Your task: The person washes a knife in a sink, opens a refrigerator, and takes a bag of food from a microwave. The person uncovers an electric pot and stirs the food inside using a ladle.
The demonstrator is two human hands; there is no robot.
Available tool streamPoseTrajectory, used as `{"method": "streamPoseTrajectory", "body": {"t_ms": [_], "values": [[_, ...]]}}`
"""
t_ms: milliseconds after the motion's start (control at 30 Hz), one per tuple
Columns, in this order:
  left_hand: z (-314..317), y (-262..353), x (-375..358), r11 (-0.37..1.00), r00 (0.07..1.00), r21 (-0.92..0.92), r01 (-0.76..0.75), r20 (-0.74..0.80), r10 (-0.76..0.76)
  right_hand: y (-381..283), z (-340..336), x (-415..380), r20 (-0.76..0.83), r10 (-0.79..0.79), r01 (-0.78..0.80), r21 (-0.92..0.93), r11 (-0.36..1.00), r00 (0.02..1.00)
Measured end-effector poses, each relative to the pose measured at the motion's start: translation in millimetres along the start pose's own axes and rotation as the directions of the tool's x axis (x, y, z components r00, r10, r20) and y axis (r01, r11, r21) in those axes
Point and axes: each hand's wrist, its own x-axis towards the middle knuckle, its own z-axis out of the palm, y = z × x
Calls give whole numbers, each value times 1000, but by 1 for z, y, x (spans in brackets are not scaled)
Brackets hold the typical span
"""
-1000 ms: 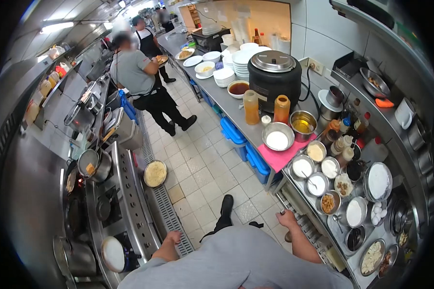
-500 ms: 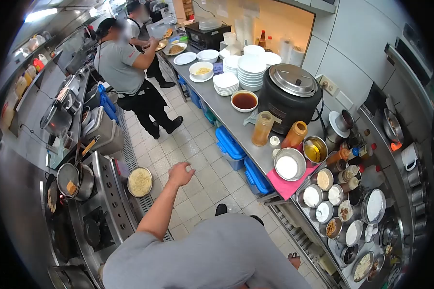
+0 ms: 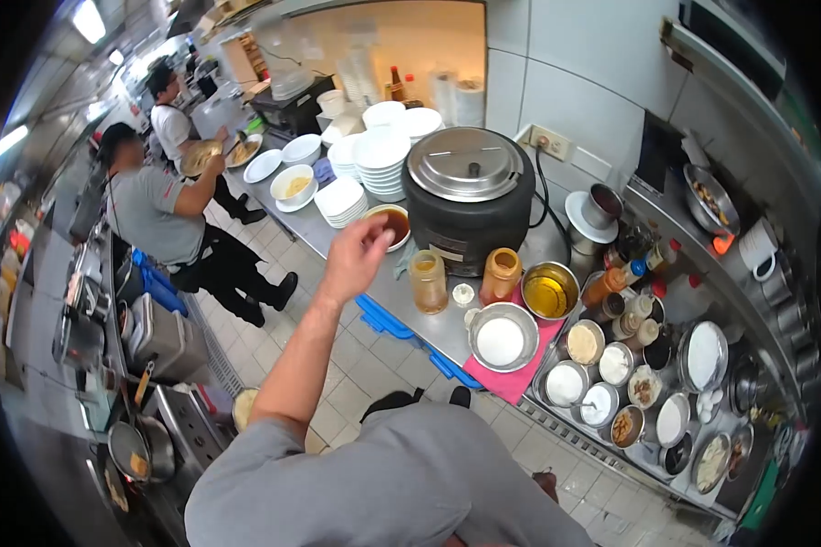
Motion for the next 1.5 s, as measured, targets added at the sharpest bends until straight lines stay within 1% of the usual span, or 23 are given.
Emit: {"method": "streamPoseTrajectory", "body": {"t_ms": [200, 267, 367, 433, 467, 533, 600, 667, 733, 800, 867, 933, 967, 1000, 1033, 1067, 1133, 1200, 1267, 1367, 1400, 1467, 1500], "values": [[58, 53, 122, 968, 943, 60, -242, 249, 220, -84, 16, -95, -113, 94, -95, -5, 995, 989], [96, 53, 152, 829, 914, 402, -388, 282, 291, -51, 16, -55, -82, 150, -140, 121, 983, 985], [125, 59, 183, 710, 861, 563, -424, 494, 122, -29, 34, -88, -299, 121, -54, 222, 974, 946], [130, 64, 189, 691, 819, 573, -441, 571, 50, -40, 51, -148, -406, 113, -77, 104, 992, 907], [130, 63, 190, 686, 814, 562, -462, 576, 76, -29, 56, -168, -421, 139, -86, 142, 986, 896], [126, 62, 195, 706, 803, 530, -469, 588, 92, -7, 71, -199, -686, -10, -290, -320, 902, 727], [121, 44, 208, 756, 805, 458, -468, 574, 151, 73, 69, -191, -720, 47, -306, -234, 923, 692], [107, 34, 229, 841, 817, 364, -401, 558, 148, 99, 60, -213, -617, 305, -318, 92, 944, 725], [104, -6, 267, 874, 815, 297, -384, 554, 170, 96, 59, -266, -786, 284, -134, 252, 958, 549], [86, -39, 302, 877, 805, 176, -447, 507, 308, 114, 53, -293, -883, 129, -74, 106, 992, 451], [41, -27, 296, 994, 905, 45, -99, 419, 71, 118, 30, -320, -857, -183, -106, -264, 959, 481], [10, -62, 301, 987, 948, -155, -50, 304, 96, 34, 14, -401, -870, -99, -19, -124, 992, 482], [-11, -63, 292, 973, 953, -229, 35, 300, 37, 66, -22, -400, -933, -335, -60, -345, 937, 134], [-34, -64, 277, 947, 952, -301, 115, 304, -19, 3, -25, -452, -975, -200, -296, -220, 930, 96], [-51, -85, 270, 881, 924, -372, 293, 348, -160, 8, -59, -472, -892, -451, -13, -451, 892, -30], [-71, -112, 264, 777, 870, -432, 457, 401, -288, 17, -96, -487, -958, -273, 198, -252, 947, 87], [-108, -152, 234, 756, 835, -410, 510, 445, -323, -137, -40, -575, -981, -165, 377, -114, 919, 105], [-135, -167, 193, 678, 795, -418, 605, 375, -477, -206, -38, -599, -914, -406, 715, -283, 639, 1], [-158, -236, 152, 848, 871, -237, 473, 271, -410, -255, -54, -586, -712, -699, 926, -309, 215, -76], [-173, -243, 86, 671, 658, 4, 741, 195, -728, -372, -10, -557, -685, -718, 992, -106, -66, -120], [-177, -248, 64, 583, 568, 67, 809, 161, -807, -397, -13, -532, -558, -779, 958, -158, -238, -285], [-184, -292, 11, 598, 581, 58, 799, 178, -794, -439, -12, -494, -622, -783, 977, 167, -135, -2], [-190, -290, -9, 492, 478, 79, 867, 145, -866, -466, -10, -466, -592, -805, 1000, 24, 2, 16]]}}
